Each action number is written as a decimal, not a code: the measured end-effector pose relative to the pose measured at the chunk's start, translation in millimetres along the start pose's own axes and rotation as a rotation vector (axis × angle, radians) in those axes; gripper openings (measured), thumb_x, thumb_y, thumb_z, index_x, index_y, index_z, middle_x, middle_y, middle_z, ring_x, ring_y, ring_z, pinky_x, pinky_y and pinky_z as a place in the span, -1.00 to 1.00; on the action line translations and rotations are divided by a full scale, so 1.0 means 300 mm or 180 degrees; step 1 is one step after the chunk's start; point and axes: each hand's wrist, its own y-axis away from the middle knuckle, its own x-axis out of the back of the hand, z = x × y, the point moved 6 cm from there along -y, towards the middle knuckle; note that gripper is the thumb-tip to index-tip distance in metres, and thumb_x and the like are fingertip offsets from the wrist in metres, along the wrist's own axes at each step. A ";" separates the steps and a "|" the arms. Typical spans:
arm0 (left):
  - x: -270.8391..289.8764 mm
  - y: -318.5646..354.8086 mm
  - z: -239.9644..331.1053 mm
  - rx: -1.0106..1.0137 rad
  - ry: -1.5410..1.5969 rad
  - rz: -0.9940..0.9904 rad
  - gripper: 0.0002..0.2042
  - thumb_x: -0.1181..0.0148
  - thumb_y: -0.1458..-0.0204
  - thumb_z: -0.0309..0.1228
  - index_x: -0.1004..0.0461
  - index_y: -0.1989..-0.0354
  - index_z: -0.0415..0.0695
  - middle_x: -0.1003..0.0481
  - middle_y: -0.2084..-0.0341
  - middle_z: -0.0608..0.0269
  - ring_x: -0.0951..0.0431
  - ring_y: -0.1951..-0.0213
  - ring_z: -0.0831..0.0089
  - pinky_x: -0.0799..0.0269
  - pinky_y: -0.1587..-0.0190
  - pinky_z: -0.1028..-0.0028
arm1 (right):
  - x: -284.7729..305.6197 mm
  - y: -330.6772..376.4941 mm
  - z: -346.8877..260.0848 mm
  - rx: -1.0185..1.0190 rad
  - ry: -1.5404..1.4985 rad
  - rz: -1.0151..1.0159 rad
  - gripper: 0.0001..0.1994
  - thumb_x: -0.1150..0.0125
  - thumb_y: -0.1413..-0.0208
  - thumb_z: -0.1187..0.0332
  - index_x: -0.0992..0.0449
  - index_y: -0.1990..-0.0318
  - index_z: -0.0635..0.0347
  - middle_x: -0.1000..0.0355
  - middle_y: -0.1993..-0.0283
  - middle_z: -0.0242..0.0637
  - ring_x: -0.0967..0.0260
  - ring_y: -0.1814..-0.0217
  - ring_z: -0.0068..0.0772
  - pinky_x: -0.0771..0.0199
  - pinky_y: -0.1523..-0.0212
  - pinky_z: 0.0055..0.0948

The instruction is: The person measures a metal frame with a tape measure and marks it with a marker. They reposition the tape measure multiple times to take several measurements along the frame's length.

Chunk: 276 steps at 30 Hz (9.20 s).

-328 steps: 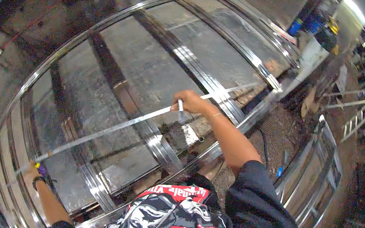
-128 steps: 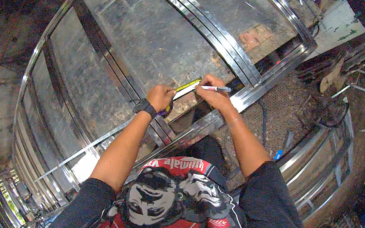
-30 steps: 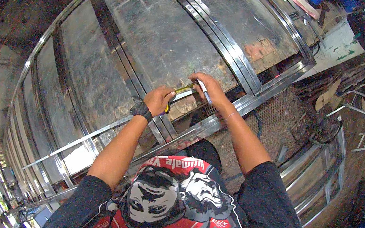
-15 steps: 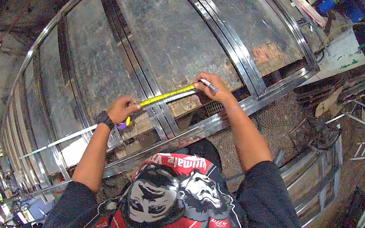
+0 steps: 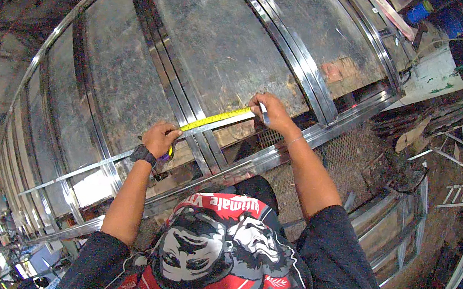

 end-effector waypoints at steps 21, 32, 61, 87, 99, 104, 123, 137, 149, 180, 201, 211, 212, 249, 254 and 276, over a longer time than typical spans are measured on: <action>-0.060 -0.069 -0.079 0.0031 0.1058 -0.0878 -0.73 -0.43 -0.13 -0.21 -0.75 0.21 -0.19 -0.72 0.36 0.02 -0.72 0.33 0.18 -0.57 0.18 0.24 | 0.013 0.040 -0.013 -0.0092 -0.0214 0.0161 -0.81 -0.32 -0.27 0.25 -0.58 0.15 0.17 -0.51 0.22 -0.08 -0.50 0.12 0.01 -0.49 0.01 -0.14; -0.088 -0.088 -0.114 0.0320 0.1259 -0.1083 -0.72 -0.50 -0.04 -0.22 -0.76 0.24 -0.19 -0.69 0.47 0.14 -0.62 0.44 0.39 -0.50 0.29 0.31 | 0.020 0.051 -0.002 -0.0369 -0.0535 0.0155 -0.85 -0.36 -0.17 0.42 -0.59 0.13 0.21 -0.57 0.14 -0.12 -0.55 0.04 -0.16 -0.52 -0.07 -0.22; -0.080 -0.088 -0.094 0.0176 0.1247 -0.0953 -0.75 -0.49 -0.08 -0.28 -0.74 0.30 -0.26 -0.57 0.59 0.40 -0.45 0.50 0.62 -0.38 0.42 0.39 | -0.087 0.345 -0.214 -0.1475 -0.1315 0.2015 -0.80 -0.36 -0.23 0.40 -0.61 0.04 0.26 -0.56 0.16 -0.38 -0.45 0.14 -0.59 -0.49 0.09 -0.49; -0.066 -0.095 -0.071 0.0064 0.0844 -0.0834 -0.70 -0.51 -0.03 -0.16 -0.78 0.17 -0.09 -0.72 0.42 0.12 -0.69 0.38 0.36 -0.54 0.23 0.32 | -0.236 0.237 -0.386 -0.0840 -0.0378 0.1923 -0.78 -0.33 -0.19 0.40 -0.60 0.05 0.27 -0.60 0.14 -0.08 -0.60 0.13 -0.14 -0.56 0.06 -0.25; -0.081 -0.099 -0.081 -0.0018 0.0952 -0.0775 -0.68 -0.51 -0.03 -0.14 -0.78 0.18 -0.12 -0.71 0.47 0.14 -0.65 0.44 0.39 -0.52 0.28 0.33 | -0.275 0.247 -0.348 -0.0795 -0.0576 0.1940 -0.80 -0.32 -0.22 0.41 -0.60 0.05 0.26 -0.59 0.18 -0.12 -0.59 0.20 -0.21 -0.56 0.13 -0.29; -0.088 -0.102 -0.091 -0.0007 0.0993 -0.0823 -0.69 -0.51 -0.03 -0.13 -0.79 0.19 -0.09 -0.67 0.54 0.19 -0.61 0.49 0.41 -0.48 0.33 0.33 | -0.274 0.249 -0.353 -0.0969 -0.0587 0.1898 -0.80 -0.32 -0.22 0.41 -0.60 0.05 0.27 -0.59 0.19 -0.13 -0.58 0.20 -0.24 -0.56 0.13 -0.30; -0.090 -0.097 -0.096 -0.0057 0.0979 -0.0739 -0.72 -0.49 -0.04 -0.14 -0.78 0.23 -0.10 -0.69 0.49 0.16 -0.64 0.46 0.38 -0.50 0.30 0.31 | -0.225 0.133 -0.320 -0.0839 -0.0934 0.0993 -0.78 -0.40 -0.16 0.27 -0.54 0.25 0.23 -0.49 0.44 -0.25 -0.44 0.42 -0.41 -0.48 0.33 -0.35; -0.090 -0.093 -0.092 -0.0050 0.0953 -0.0698 -0.70 -0.48 -0.06 -0.12 -0.78 0.22 -0.10 -0.68 0.51 0.17 -0.64 0.46 0.38 -0.50 0.31 0.29 | -0.220 0.118 -0.327 -0.0220 -0.0260 0.0874 -0.77 -0.38 -0.15 0.28 -0.49 0.32 0.23 -0.51 0.39 -0.10 -0.53 0.35 -0.07 -0.48 0.30 -0.19; -0.090 -0.097 -0.089 -0.0116 0.0919 -0.0702 -0.71 -0.47 -0.06 -0.13 -0.78 0.25 -0.11 -0.65 0.56 0.22 -0.60 0.51 0.43 -0.47 0.36 0.32 | -0.205 0.191 -0.253 -0.1136 -0.1414 0.1759 -0.81 -0.42 -0.16 0.32 -0.53 0.32 0.21 -0.54 0.35 -0.41 -0.42 0.32 -0.61 -0.48 0.26 -0.45; -0.049 -0.078 -0.052 -0.0035 0.0671 -0.0735 -0.69 -0.44 -0.04 -0.04 -0.80 0.20 0.04 -0.73 0.32 0.11 -0.73 0.27 0.16 -0.59 0.12 0.21 | -0.294 0.127 -0.376 -0.0129 -0.0249 0.1234 -0.81 -0.41 -0.11 0.34 -0.50 0.34 0.22 -0.44 0.43 -0.11 -0.46 0.37 -0.01 -0.45 0.28 -0.15; -0.026 -0.069 -0.030 0.0144 0.0765 -0.0904 -0.74 -0.44 -0.06 -0.08 -0.81 0.19 0.09 -0.74 0.30 0.14 -0.72 0.24 0.14 -0.54 -0.04 0.18 | -0.299 0.149 -0.358 -0.0591 -0.0598 0.1311 -0.81 -0.41 -0.13 0.32 -0.56 0.31 0.24 -0.55 0.40 -0.23 -0.52 0.35 -0.38 -0.51 0.28 -0.34; -0.073 -0.087 -0.062 -0.0090 0.0587 -0.0693 -0.72 -0.45 -0.03 -0.08 -0.79 0.21 0.04 -0.73 0.33 0.15 -0.73 0.29 0.20 -0.59 0.17 0.21 | -0.351 0.103 -0.377 -0.0363 -0.0530 0.1117 -0.80 -0.42 -0.10 0.33 -0.52 0.33 0.24 -0.50 0.41 -0.12 -0.51 0.40 -0.21 -0.50 0.33 -0.25; -0.078 -0.088 -0.067 -0.0048 0.0640 -0.0722 -0.72 -0.45 -0.03 -0.08 -0.79 0.21 0.04 -0.73 0.34 0.15 -0.72 0.30 0.20 -0.59 0.17 0.22 | -0.352 0.103 -0.375 -0.0349 -0.0483 0.1076 -0.79 -0.43 -0.12 0.32 -0.52 0.32 0.24 -0.52 0.41 -0.13 -0.51 0.40 -0.25 -0.51 0.32 -0.27; -0.063 -0.081 -0.061 -0.0028 0.0638 -0.0725 -0.69 -0.43 -0.05 -0.02 -0.80 0.19 0.06 -0.72 0.38 0.13 -0.73 0.31 0.15 -0.60 0.16 0.18 | -0.397 0.082 -0.489 0.0016 -0.0330 0.1019 -0.84 -0.39 -0.11 0.37 -0.52 0.33 0.23 -0.45 0.41 -0.07 -0.47 0.33 0.05 -0.45 0.28 -0.08; -0.070 -0.086 -0.066 -0.0041 0.0634 -0.0723 -0.69 -0.44 -0.04 -0.02 -0.80 0.20 0.07 -0.72 0.38 0.15 -0.73 0.32 0.16 -0.59 0.17 0.19 | -0.406 0.083 -0.483 -0.0112 -0.0222 0.0934 -0.83 -0.37 -0.13 0.33 -0.51 0.33 0.21 -0.45 0.39 -0.06 -0.46 0.30 0.07 -0.44 0.26 -0.06; -0.068 -0.085 -0.062 -0.0237 0.0631 -0.0680 -0.69 -0.42 -0.06 -0.04 -0.79 0.19 0.02 -0.73 0.33 0.12 -0.72 0.28 0.15 -0.57 0.17 0.19 | -0.294 0.260 -0.472 -0.1286 -0.0736 0.2001 -0.72 -0.33 -0.28 0.24 -0.59 0.07 0.31 -0.62 0.22 -0.17 -0.55 0.16 -0.39 -0.54 0.07 -0.34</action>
